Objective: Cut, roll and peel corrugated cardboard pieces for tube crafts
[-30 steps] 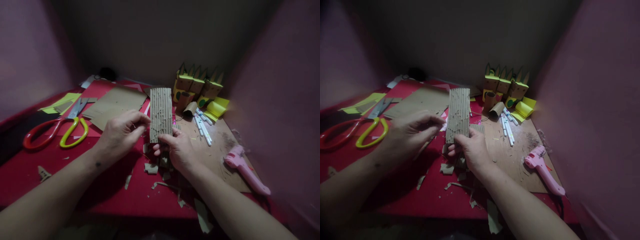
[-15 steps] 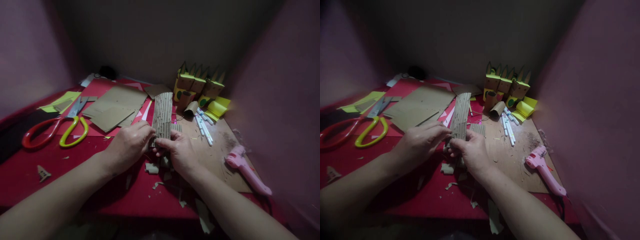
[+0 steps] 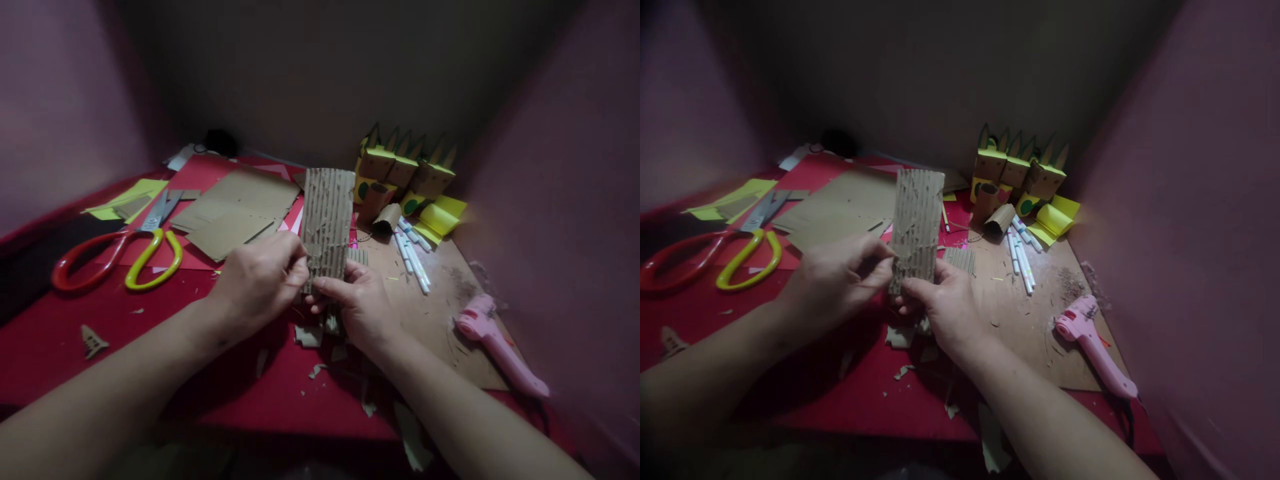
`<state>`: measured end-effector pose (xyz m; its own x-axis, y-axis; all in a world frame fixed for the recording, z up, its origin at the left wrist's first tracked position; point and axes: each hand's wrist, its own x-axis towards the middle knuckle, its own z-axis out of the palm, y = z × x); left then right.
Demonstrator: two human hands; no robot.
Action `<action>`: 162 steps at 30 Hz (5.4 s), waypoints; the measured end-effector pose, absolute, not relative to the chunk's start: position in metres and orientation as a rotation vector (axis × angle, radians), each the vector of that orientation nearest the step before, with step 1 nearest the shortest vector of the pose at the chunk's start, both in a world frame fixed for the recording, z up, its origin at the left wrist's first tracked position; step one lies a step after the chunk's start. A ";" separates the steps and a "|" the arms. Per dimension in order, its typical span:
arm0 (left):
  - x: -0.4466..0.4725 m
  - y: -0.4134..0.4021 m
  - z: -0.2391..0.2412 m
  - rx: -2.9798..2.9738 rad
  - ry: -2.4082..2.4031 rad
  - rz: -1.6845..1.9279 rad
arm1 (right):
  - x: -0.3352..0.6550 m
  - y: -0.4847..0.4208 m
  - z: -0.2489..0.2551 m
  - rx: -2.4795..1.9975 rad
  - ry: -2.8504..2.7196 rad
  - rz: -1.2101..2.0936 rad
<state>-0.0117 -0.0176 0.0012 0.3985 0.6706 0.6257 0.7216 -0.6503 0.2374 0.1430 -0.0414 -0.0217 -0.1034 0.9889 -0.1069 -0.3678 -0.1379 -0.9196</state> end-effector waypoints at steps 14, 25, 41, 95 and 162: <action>-0.008 -0.015 -0.005 -2.627 -0.920 -1.061 | 0.144 -0.037 -0.018 -1.000 -0.820 1.473; -0.003 -0.025 -0.006 -2.465 -0.901 -0.779 | 0.143 -0.048 -0.023 -1.149 -1.275 1.079; -0.025 -0.005 0.018 -2.400 -1.647 -1.234 | 0.147 -0.037 -0.023 -1.004 -0.831 1.532; -0.010 -0.017 -0.011 -2.594 -0.909 -0.698 | 0.147 -0.033 -0.027 -0.963 -0.761 1.415; -0.012 -0.017 -0.005 -2.698 -1.028 -0.690 | 0.149 -0.040 -0.022 -0.940 -1.139 1.151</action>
<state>-0.0119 -0.0169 -0.0053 0.6548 0.5847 0.4789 0.6648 -0.7470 0.0030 0.1493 -0.0403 -0.0224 0.0296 0.9831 0.1806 -0.1911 0.1829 -0.9644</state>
